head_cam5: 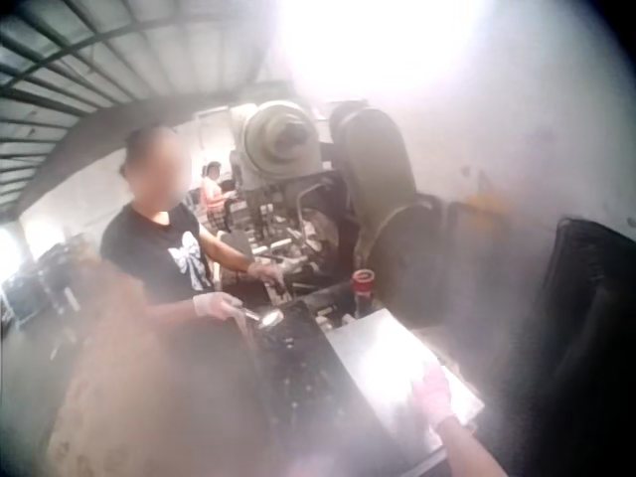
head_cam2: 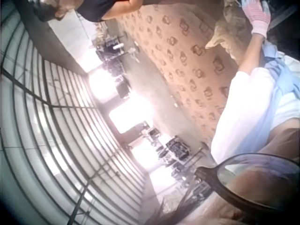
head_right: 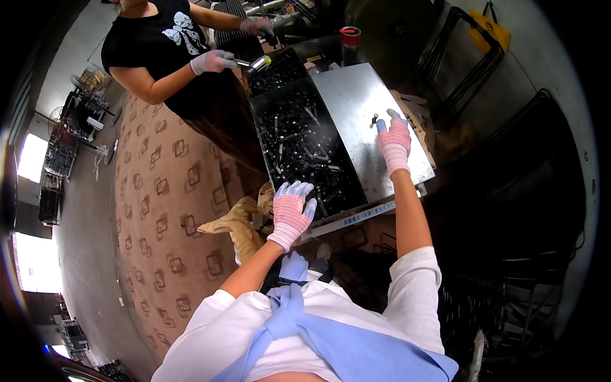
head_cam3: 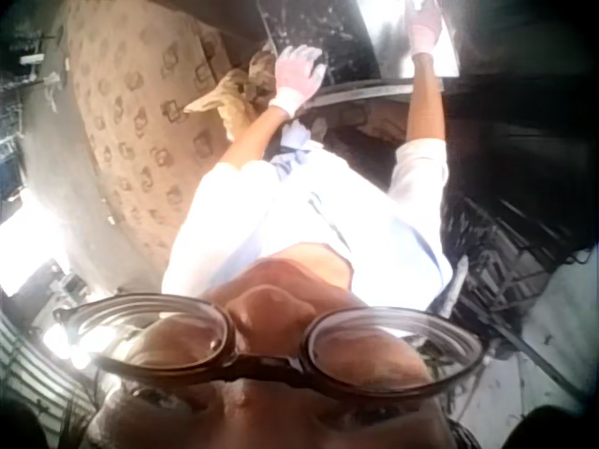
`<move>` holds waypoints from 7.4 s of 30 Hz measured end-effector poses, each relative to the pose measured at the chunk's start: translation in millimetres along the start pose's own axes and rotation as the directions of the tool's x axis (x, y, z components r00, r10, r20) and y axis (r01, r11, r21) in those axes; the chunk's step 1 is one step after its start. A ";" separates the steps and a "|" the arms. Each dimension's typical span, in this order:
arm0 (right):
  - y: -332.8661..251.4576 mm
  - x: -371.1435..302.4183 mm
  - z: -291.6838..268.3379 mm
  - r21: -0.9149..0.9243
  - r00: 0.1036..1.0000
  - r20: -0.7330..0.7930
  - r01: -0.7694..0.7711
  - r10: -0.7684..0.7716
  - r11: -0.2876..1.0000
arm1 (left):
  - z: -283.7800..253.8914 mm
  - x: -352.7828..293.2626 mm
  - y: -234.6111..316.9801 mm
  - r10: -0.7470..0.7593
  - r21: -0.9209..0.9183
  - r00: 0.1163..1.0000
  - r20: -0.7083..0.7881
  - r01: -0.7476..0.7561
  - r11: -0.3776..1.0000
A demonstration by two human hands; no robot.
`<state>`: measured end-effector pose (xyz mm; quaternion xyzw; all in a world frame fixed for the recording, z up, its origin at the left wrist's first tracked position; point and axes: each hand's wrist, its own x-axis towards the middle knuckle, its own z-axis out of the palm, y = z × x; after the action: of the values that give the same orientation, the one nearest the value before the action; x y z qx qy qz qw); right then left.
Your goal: The person cleans a metal tray filled with small black metal parts using a cloth and a spray bottle. They wipe the tray and the parts, then walk to a rack to pick up a bundle of black metal rods. The person places the rods into a large sack and continues to handle the parts.
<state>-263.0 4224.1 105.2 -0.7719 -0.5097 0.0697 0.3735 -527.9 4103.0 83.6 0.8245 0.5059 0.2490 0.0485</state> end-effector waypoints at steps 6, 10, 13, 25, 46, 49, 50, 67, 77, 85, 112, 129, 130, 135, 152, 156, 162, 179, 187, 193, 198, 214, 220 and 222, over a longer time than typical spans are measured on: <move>-19.9 20.9 14.4 -0.373 0.951 0.281 -0.016 0.130 0.928 | 0.0 -3.2 -3.7 -0.024 -0.045 1.000 -0.007 0.024 0.999; -12.3 26.0 22.6 -0.367 0.960 0.264 0.011 0.093 0.930 | -1.7 -1.0 -2.5 -0.030 -0.045 1.000 -0.001 0.030 0.999; -3.7 31.0 33.7 -0.338 0.974 0.223 0.046 0.032 0.940 | -0.2 0.4 -3.2 -0.023 -0.039 1.000 0.006 0.024 0.999; 23.0 64.5 34.8 -0.065 0.954 0.265 -0.126 0.139 0.990 | 0.7 1.3 -0.5 -0.043 -0.054 0.999 -0.023 0.041 0.998; 39.3 84.1 -19.8 0.751 0.962 0.270 -0.243 0.051 0.614 | -2.8 3.7 0.2 -0.067 -0.010 0.994 0.084 0.068 0.998; 41.0 84.4 -21.3 0.760 0.961 0.273 -0.242 0.042 0.603 | -3.8 4.2 0.6 -0.067 -0.014 0.994 0.085 0.068 0.998; 40.9 84.3 -20.9 0.775 0.962 0.271 -0.235 0.028 0.587 | -4.9 4.4 1.6 -0.068 -0.022 0.995 0.075 0.069 0.997; 40.3 86.7 -42.6 0.807 0.955 0.295 -0.253 0.008 0.533 | -1.8 3.1 -0.9 -0.070 -0.025 0.995 0.066 0.072 0.997; 58.0 67.2 -72.2 0.817 0.965 0.261 -0.236 0.029 0.527 | -14.0 72.2 35.7 0.115 -0.173 0.984 0.134 -0.091 0.981; 58.6 55.8 -95.1 0.852 0.975 0.223 -0.192 -0.005 0.487 | 48.3 133.3 57.7 -0.081 0.288 0.902 0.424 -0.050 0.956; 11.1 47.0 -25.4 0.113 0.948 0.310 -0.109 0.069 0.988 | -6.5 -7.3 -24.7 -0.217 0.186 0.974 0.062 0.203 0.961; -0.9 40.4 28.5 -0.107 0.970 0.228 0.106 -0.079 0.989 | -5.9 -8.0 -20.7 -0.301 0.127 0.951 0.068 0.291 0.948; -0.5 39.7 30.3 -0.114 0.971 0.228 0.106 -0.078 0.988 | -6.1 -9.1 -21.1 -0.300 0.125 0.952 0.064 0.291 0.949; -1.2 37.3 29.8 -0.125 0.972 0.222 0.107 -0.078 0.986 | -10.1 -6.3 -18.8 -0.313 0.078 0.948 0.058 0.308 0.948; 9.6 24.4 27.9 -0.266 0.978 0.179 0.156 -0.110 0.951 | -9.5 -7.8 -17.6 -0.366 0.046 0.923 0.117 0.363 0.931; 6.5 19.2 27.5 -0.339 0.968 0.166 0.238 -0.191 0.910 | -8.0 -8.4 -18.4 -0.377 0.064 0.917 0.131 0.372 0.926; -6.5 21.6 19.4 -0.312 0.953 0.299 0.150 -0.053 0.938 | -7.7 -11.4 -24.6 -0.338 0.029 0.933 0.121 0.337 0.941; -57.8 -16.9 22.8 -0.479 0.976 0.074 -0.144 0.203 0.866 | -96.6 -203.1 -112.7 -0.324 -0.242 0.944 0.058 0.328 0.913; -22.9 22.8 47.6 -0.430 0.986 0.057 -0.117 0.157 0.895 | -70.0 -142.8 -68.3 -0.232 -0.340 0.963 0.137 0.265 0.902; -9.9 20.0 48.5 -0.326 0.998 -0.029 -0.055 0.048 0.944 | -44.5 -134.8 -63.2 -0.281 -0.322 0.951 0.127 0.308 0.895; -19.6 15.1 45.8 -0.263 0.997 -0.075 -0.016 -0.003 0.965 | -36.8 -142.4 -74.3 -0.361 -0.282 0.923 0.137 0.385 0.879; -23.7 24.2 52.5 -0.385 0.999 0.011 -0.028 0.035 0.923 | -28.1 -153.6 -90.9 -0.402 -0.258 0.898 0.180 0.437 0.861; -4.1 38.1 42.1 -0.388 0.989 0.146 0.066 -0.009 0.919 | -25.8 -156.8 -93.2 -0.364 -0.278 0.916 0.168 0.398 0.874; -10.0 43.6 34.0 -0.355 0.960 0.279 0.077 0.027 0.932 | -32.9 -151.5 -90.7 -0.354 -0.304 0.918 0.178 0.393 0.868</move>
<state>-266.4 4279.9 99.4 -0.8033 -0.5710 0.0780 0.1501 -671.7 4011.2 27.4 0.7037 0.6026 0.2685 0.2638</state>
